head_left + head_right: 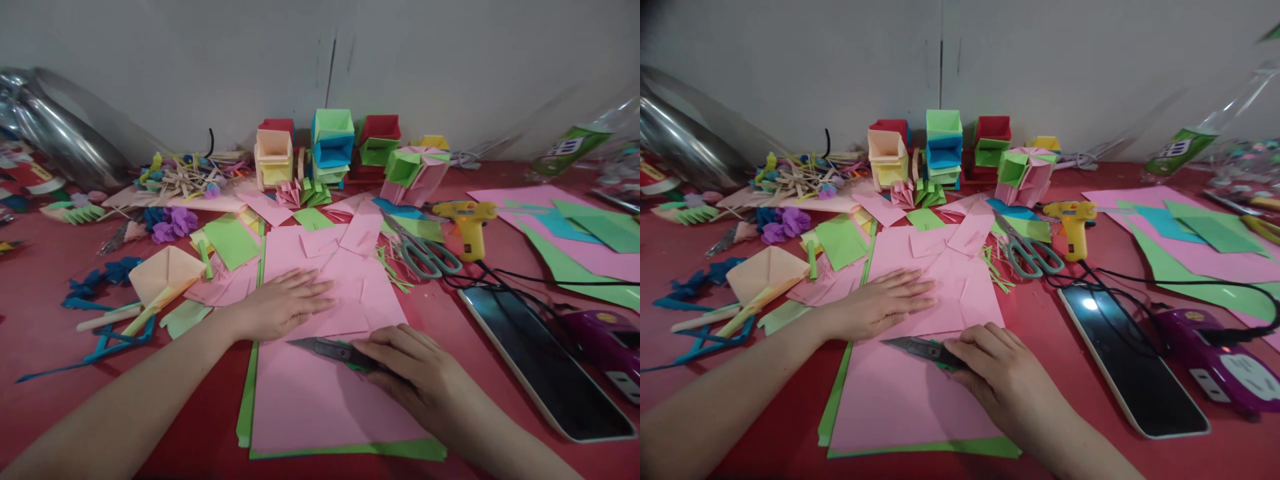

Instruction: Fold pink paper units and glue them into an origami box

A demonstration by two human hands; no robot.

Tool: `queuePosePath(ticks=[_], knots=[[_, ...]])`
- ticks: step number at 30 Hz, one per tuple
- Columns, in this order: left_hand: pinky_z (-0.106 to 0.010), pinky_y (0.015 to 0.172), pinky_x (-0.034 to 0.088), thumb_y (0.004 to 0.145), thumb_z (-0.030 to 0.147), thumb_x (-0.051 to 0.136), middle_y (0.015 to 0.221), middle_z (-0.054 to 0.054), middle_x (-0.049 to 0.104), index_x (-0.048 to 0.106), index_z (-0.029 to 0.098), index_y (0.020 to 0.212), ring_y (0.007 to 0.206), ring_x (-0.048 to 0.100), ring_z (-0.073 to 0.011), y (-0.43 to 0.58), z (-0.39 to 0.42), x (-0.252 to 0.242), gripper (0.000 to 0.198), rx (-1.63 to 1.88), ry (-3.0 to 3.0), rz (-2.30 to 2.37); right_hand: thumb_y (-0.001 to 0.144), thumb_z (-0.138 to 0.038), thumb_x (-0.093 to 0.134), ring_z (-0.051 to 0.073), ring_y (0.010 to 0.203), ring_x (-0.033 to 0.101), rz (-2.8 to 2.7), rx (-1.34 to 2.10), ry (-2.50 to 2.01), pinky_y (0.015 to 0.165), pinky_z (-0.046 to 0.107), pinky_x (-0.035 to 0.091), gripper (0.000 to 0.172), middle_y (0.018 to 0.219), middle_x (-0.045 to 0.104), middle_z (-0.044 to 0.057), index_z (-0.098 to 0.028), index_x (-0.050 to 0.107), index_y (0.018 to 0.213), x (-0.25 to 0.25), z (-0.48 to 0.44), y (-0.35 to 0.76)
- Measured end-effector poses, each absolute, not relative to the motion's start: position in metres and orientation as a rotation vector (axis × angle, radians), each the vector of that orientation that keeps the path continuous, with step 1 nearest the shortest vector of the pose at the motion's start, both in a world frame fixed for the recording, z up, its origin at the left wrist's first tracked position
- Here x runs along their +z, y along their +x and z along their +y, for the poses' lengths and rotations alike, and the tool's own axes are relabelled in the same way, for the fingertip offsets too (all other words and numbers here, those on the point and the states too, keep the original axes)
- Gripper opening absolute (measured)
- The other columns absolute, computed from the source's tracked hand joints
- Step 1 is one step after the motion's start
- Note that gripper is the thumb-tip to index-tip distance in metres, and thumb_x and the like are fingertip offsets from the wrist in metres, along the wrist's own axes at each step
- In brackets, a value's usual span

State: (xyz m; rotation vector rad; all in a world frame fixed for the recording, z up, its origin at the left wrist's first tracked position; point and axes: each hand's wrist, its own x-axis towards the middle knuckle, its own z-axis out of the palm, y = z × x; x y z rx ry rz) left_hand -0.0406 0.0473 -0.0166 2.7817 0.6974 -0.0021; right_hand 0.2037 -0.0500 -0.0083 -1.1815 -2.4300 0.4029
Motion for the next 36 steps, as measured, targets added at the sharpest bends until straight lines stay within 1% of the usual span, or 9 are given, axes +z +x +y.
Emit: queuePosePath(ticks=[6,11,16,25,31,36], knots=[[-0.037,0.112,0.009,0.093,0.021,0.031,0.149,0.004,0.021,0.033,0.028,0.137,0.138,0.008,-0.0160,-0.0402,0.0473,-0.0162,0.045,0.016,2.796,0.676,0.086,-0.019,0.051,0.020,0.085,0.057,-2.430,0.429,-1.196,0.071,0.035,0.051,0.025,0.094,0.061,0.009,-0.017,0.058,0.110,-0.0097,-0.0500,0.1977],[-0.037,0.112,0.009,0.094,0.025,0.029,0.149,0.004,0.021,0.032,0.028,0.137,0.138,0.008,-0.0168,-0.0401,0.0473,-0.0153,0.044,0.013,2.804,0.692,0.088,-0.022,0.049,0.020,0.084,0.057,-2.415,0.408,-1.219,0.070,0.034,0.051,0.022,0.093,0.060,0.007,-0.020,0.058,0.108,-0.0085,-0.0551,0.1985],[-0.038,0.112,0.009,0.094,0.025,0.029,0.149,0.003,0.019,0.030,0.028,0.138,0.138,0.008,-0.0175,-0.0398,0.0460,-0.0172,0.044,0.020,2.828,0.698,0.087,-0.023,0.050,0.020,0.082,0.057,-2.414,0.365,-1.276,0.067,0.034,0.051,0.022,0.092,0.060,0.006,-0.022,0.057,0.108,-0.0087,-0.0579,0.1992],[-0.040,0.112,0.010,0.093,0.024,0.031,0.149,0.001,0.022,0.031,0.026,0.138,0.138,0.010,-0.0190,-0.0369,0.0415,-0.0190,0.044,0.052,2.836,0.753,0.088,-0.022,0.048,0.020,0.084,0.057,-2.420,0.346,-1.173,0.069,0.033,0.052,0.024,0.092,0.061,0.008,-0.018,0.058,0.109,-0.0111,-0.0519,0.1975],[-0.041,0.112,0.011,0.094,0.026,0.029,0.149,0.001,0.022,0.031,0.025,0.138,0.138,0.011,-0.0202,-0.0376,0.0411,-0.0211,0.044,0.071,2.844,0.744,0.087,-0.021,0.050,0.018,0.086,0.058,-2.405,0.418,-1.167,0.071,0.031,0.052,0.024,0.094,0.062,0.007,-0.019,0.059,0.109,-0.0104,-0.0487,0.1967],[-0.041,0.112,0.012,0.093,0.025,0.030,0.149,0.001,0.022,0.032,0.025,0.138,0.138,0.012,-0.0211,-0.0369,0.0400,-0.0228,0.044,0.100,2.858,0.757,0.087,-0.019,0.050,0.020,0.086,0.056,-2.411,0.453,-1.167,0.071,0.033,0.052,0.024,0.094,0.061,0.008,-0.018,0.059,0.109,-0.0101,-0.0481,0.1944]])
